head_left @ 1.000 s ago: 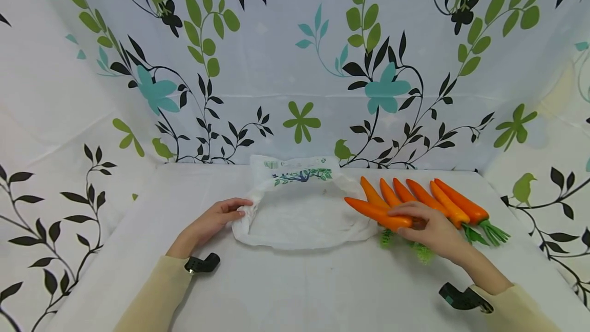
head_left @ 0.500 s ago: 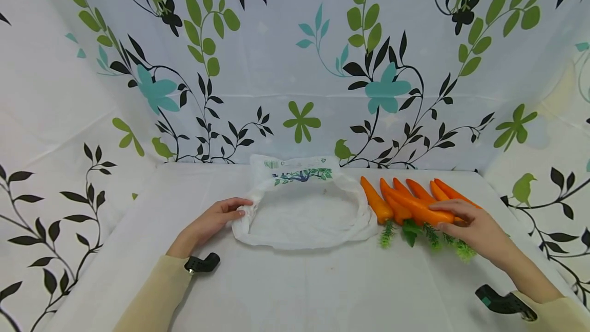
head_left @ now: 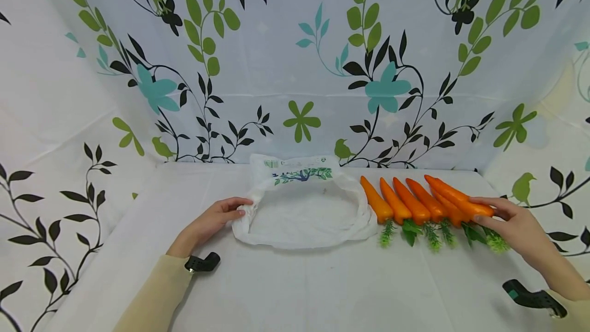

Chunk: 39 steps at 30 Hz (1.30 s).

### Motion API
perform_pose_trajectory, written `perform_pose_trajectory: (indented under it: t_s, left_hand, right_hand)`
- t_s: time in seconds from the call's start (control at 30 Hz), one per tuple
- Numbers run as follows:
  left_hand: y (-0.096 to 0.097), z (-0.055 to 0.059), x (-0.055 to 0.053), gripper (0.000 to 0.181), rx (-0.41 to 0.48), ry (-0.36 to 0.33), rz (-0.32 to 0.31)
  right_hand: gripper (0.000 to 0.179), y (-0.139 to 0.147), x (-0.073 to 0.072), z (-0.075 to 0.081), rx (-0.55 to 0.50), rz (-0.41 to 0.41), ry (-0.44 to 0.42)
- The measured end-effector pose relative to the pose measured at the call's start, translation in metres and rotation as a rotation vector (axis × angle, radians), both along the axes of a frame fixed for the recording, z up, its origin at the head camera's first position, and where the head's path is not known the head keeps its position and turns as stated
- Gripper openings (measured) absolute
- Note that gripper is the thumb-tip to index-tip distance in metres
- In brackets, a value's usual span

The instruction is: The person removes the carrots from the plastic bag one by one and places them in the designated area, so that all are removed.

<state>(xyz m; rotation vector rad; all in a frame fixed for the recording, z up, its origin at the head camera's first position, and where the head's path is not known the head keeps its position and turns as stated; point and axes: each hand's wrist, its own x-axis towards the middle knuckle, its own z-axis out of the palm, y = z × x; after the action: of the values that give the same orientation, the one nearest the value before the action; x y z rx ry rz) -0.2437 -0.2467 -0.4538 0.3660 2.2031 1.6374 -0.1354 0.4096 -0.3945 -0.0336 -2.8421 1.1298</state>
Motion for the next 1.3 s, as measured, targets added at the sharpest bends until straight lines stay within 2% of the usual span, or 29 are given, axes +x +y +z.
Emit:
perform_pose_trajectory:
  t_s: [0.3,0.63,0.8,1.03,1.17,1.3]
  left_hand:
    - [-0.003,-0.002,-0.001,0.039,-0.007,-0.001,-0.005]
    - [-0.003,-0.001,0.0,0.039,-0.018,0.002,0.008]
    - [-0.002,-0.002,-0.001,0.039,-0.017,0.004,-0.001]
    - [-0.003,-0.002,-0.003,0.038,-0.018,0.016,-0.006]
    - [-0.003,-0.002,-0.003,0.038,-0.022,0.018,-0.012]
    - [-0.003,-0.003,-0.002,0.038,-0.026,0.008,-0.005]
  right_hand:
    - [0.067,0.025,-0.004,-0.005,0.01,-0.19,-0.056]
    - [0.059,0.051,-0.007,-0.021,0.039,-0.316,-0.071]
    - [0.061,0.057,-0.01,-0.03,0.037,-0.33,-0.094]
    - [0.07,0.066,-0.017,-0.043,-0.05,-0.291,-0.116]
    - [0.073,0.074,-0.024,-0.049,-0.035,-0.265,-0.139]
    - [0.067,0.08,-0.03,-0.051,-0.001,-0.213,-0.172]
